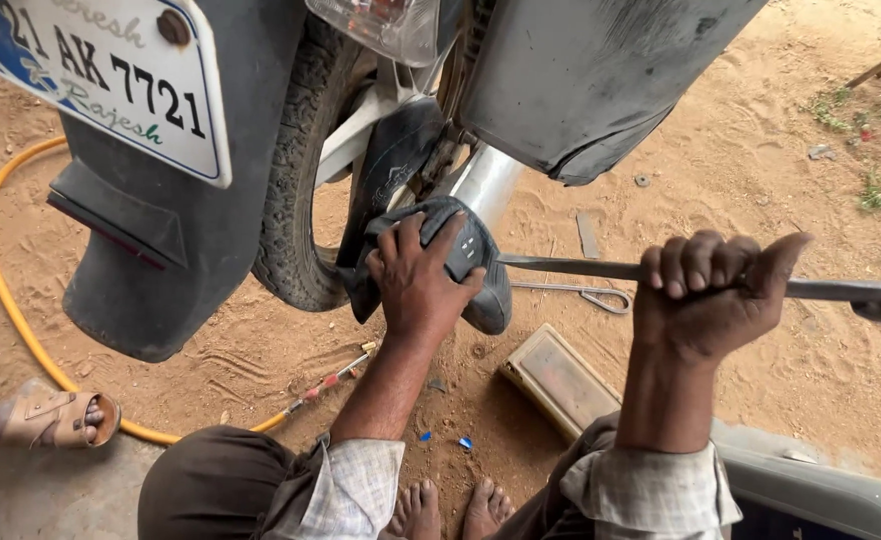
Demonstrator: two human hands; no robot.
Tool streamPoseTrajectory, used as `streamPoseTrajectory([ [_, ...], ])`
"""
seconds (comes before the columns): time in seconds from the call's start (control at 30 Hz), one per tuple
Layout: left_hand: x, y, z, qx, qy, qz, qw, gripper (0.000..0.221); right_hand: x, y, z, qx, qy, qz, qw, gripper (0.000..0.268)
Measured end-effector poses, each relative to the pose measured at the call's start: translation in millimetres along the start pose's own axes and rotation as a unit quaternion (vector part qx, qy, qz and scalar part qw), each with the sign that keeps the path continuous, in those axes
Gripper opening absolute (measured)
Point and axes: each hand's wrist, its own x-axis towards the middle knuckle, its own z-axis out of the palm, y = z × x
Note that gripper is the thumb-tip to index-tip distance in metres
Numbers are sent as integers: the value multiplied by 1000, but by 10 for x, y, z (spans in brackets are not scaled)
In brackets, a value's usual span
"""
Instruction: Repairing a motorcycle by applying adhesive and a patch to a tire tube followed by manual tool use on the rear assembly.
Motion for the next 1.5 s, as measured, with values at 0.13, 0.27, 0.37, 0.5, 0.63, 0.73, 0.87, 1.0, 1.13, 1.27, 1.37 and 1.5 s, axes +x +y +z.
streamPoseTrajectory([
  [0.13,0,-7,17,10,0,0,1000,76,-4,91,164,29,-64,15,997,66],
  [0.27,-3,-4,2,4,16,8,1000,76,14,168,306,18,-43,-4,999,62],
  [0.37,10,-6,-20,-3,0,1,1000,75,18,211,371,16,-22,0,1000,60],
  [0.5,8,-19,-10,-5,-4,4,1000,74,28,284,340,14,-26,1,1000,61],
  [0.63,32,-39,-21,-8,-16,1,1000,75,57,376,354,1,-35,-2,999,61],
  [0.73,34,-67,26,-7,-15,10,1000,75,80,417,356,-8,-23,-1,1000,57],
  [0.87,33,-81,116,2,-4,15,1000,75,135,499,373,-19,25,3,1000,55],
  [1.0,23,-77,70,-4,-23,9,1000,76,55,459,669,-44,39,-4,998,51],
  [1.13,12,-86,80,-1,16,31,999,75,-14,415,675,-51,-27,26,998,50],
  [1.27,24,-33,-24,-25,-4,10,1000,77,-94,421,507,-34,-148,77,985,54],
  [1.37,5,-16,-9,2,9,10,1000,76,-32,436,416,-7,-140,17,990,64],
  [1.5,-17,-3,-42,-6,4,6,1000,76,-36,437,388,9,-101,-3,995,65],
])
